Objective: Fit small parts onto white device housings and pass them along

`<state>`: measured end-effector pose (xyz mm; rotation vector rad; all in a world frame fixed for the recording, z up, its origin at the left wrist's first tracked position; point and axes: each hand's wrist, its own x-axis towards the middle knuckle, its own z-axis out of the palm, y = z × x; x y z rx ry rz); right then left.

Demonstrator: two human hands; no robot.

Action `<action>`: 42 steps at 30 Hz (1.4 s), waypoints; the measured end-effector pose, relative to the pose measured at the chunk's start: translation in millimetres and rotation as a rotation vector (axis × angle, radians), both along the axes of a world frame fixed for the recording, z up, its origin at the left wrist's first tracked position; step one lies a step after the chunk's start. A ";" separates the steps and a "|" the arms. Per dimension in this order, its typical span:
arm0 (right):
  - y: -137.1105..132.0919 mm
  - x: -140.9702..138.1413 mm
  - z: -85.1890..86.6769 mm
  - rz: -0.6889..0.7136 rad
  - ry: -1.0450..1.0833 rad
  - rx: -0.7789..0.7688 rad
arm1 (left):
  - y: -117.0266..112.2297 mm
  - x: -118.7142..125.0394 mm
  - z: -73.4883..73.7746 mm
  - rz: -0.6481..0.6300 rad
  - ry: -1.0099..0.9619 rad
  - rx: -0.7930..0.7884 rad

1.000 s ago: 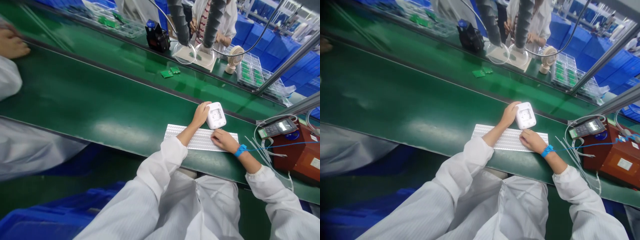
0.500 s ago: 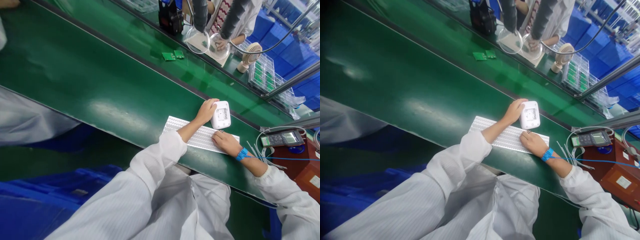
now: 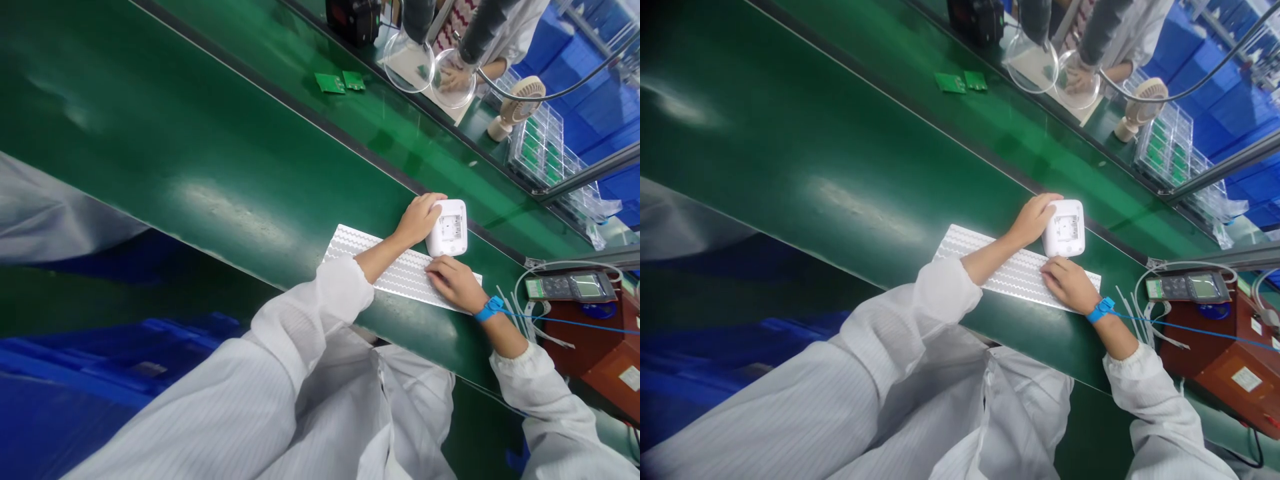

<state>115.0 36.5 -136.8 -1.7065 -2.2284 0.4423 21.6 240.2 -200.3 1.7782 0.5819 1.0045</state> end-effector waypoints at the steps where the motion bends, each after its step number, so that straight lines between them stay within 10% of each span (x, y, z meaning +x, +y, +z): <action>1: 0.7 -0.2 0.8 0.009 -0.006 -0.011 | 0.1 0.2 -0.3 0.001 0.000 0.004; 13: 8.1 1.6 7.6 0.082 -0.006 -0.105 | 0.4 -2.5 4.9 -0.020 0.015 -0.027; 23: 32.6 16.6 3.8 -0.581 0.158 0.487 | -5.4 -15.5 7.6 -0.167 0.017 -0.004; 42: 52.2 16.5 -11.0 -0.543 0.241 0.600 | -19.6 -27.1 9.9 -0.168 0.100 0.015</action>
